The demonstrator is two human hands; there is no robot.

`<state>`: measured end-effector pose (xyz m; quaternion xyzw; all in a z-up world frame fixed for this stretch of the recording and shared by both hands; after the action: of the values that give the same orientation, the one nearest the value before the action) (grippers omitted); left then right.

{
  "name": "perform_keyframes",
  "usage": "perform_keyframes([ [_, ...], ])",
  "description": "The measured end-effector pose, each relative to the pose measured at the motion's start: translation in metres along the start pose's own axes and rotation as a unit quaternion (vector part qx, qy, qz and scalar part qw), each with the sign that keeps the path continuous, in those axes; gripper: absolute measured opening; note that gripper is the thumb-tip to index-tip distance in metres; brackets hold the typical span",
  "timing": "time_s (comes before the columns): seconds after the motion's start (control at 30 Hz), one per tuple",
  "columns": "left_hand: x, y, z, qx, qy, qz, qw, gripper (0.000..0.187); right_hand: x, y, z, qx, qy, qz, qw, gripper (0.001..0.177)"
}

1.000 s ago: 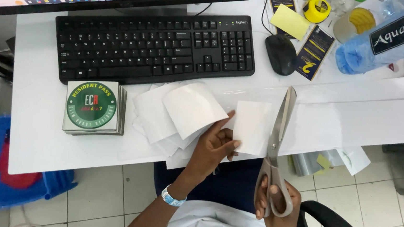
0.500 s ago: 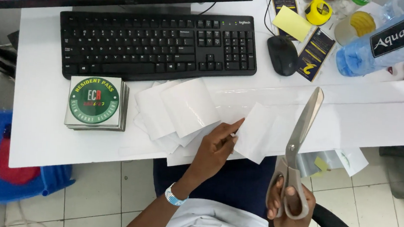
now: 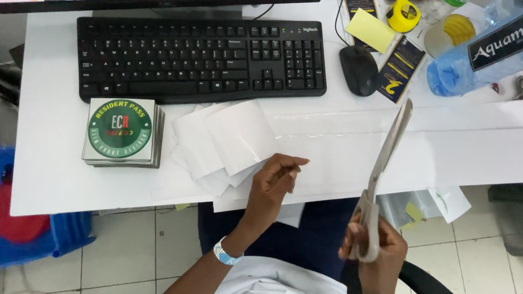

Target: A person uses scissors to cut a long strip of white sticker material into smaller rectangular pieces on an office desk.

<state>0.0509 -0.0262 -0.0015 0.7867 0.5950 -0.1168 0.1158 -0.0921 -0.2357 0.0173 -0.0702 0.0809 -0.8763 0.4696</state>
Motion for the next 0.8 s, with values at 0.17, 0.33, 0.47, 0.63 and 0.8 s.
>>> perform_keyframes([
  [0.17, -0.009, 0.000, -0.003, -0.004, -0.015, 0.007, 1.000, 0.045, -0.038, 0.043, 0.041, 0.022, -0.056, 0.002, 0.998, 0.022],
  [0.33, -0.018, -0.002, -0.032, -0.001, 0.041, 0.033, 0.999, 0.057, -0.073, 0.064, 0.071, 0.113, -0.097, 0.025, 0.988, 0.015],
  [0.47, -0.021, 0.000, -0.039, -0.141, 0.352, 0.074, 0.922, 0.046, -0.087, 0.072, 0.060, 0.140, -0.094, 0.054, 0.984, 0.013],
  [0.63, -0.002, 0.013, -0.022, -0.279, 0.614, 0.037, 0.737, 0.050, -0.088, 0.075, 0.063, 0.139, -0.127, 0.065, 0.980, 0.015],
  [0.8, 0.025, 0.022, -0.017, -0.223, 0.670, 0.052, 0.706, 0.053, -0.100, 0.085, 0.062, 0.138, -0.201, 0.097, 0.965, 0.025],
])
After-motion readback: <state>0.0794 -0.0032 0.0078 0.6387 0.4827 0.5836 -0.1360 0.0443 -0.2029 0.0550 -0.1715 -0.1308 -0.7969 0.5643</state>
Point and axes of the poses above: each hand's wrist, its own y-axis towards the middle knuckle, its own x-axis out of the back of the hand, z = x × y, the point moved 6 cm from there along y, towards the middle knuckle, and after that the axes turned 3 degrees about -x, right-handed, at the moved point
